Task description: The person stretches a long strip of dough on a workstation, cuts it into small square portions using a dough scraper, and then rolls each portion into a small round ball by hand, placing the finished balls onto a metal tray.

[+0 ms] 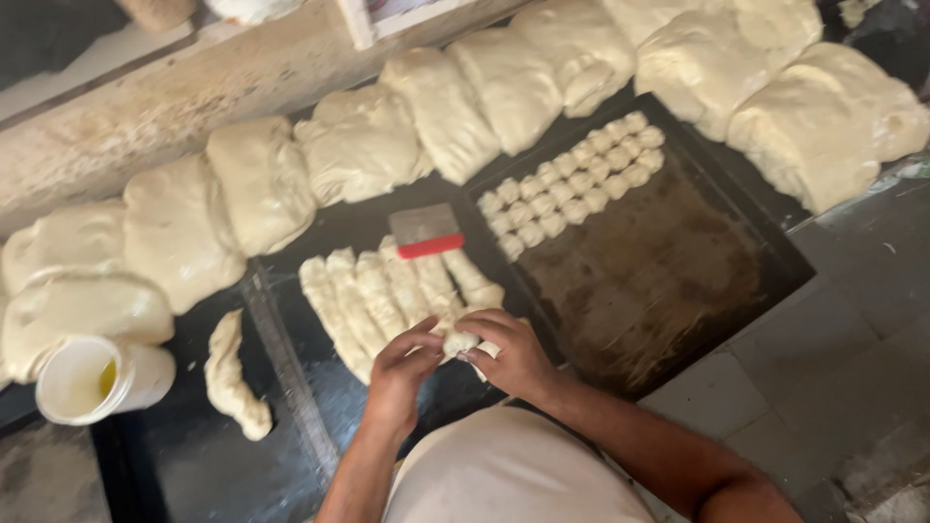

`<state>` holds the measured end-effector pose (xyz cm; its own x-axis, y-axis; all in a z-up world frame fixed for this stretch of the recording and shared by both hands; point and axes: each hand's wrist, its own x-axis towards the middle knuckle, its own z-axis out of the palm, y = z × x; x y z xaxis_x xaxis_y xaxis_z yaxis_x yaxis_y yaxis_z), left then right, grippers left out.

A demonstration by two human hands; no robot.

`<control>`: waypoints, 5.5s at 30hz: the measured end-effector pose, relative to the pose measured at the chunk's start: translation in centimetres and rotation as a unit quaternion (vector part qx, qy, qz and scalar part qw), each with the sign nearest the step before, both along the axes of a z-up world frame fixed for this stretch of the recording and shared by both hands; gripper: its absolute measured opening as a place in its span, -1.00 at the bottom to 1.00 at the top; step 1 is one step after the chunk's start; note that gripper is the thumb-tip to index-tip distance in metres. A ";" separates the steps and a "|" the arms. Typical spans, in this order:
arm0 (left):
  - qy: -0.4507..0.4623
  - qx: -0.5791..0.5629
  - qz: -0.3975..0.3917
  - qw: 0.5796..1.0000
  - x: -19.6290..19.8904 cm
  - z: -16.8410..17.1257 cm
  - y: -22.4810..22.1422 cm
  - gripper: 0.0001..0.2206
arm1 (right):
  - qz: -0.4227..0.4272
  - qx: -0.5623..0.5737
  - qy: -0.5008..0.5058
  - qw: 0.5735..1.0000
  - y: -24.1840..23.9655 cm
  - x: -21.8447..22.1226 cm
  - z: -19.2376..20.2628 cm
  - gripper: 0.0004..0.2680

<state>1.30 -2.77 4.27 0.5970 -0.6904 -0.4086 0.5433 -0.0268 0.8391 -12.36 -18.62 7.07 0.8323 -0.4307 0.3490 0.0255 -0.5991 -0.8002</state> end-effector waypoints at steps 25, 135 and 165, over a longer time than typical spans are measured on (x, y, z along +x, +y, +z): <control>0.066 0.153 0.238 0.957 -3.9 -6.4 5.6 -0.76 | -0.480 -0.229 -0.002 0.847 -39.0 -7.7 -10.4 -0.95; -0.682 0.084 0.019 0.727 2.1 -6.9 6.8 -0.75 | 0.306 0.338 0.266 0.849 5.3 -0.6 3.6 -0.83; -0.113 0.158 0.005 0.981 -2.1 0.1 3.4 -0.65 | 0.121 -0.179 -0.007 0.976 4.2 1.7 2.0 -0.83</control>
<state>-0.79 0.64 4.35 0.7034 -0.5443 -0.4570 0.3458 -0.2997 0.8892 -10.62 -14.42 9.10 0.8887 -0.0703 0.4530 0.2105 -0.8153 -0.5395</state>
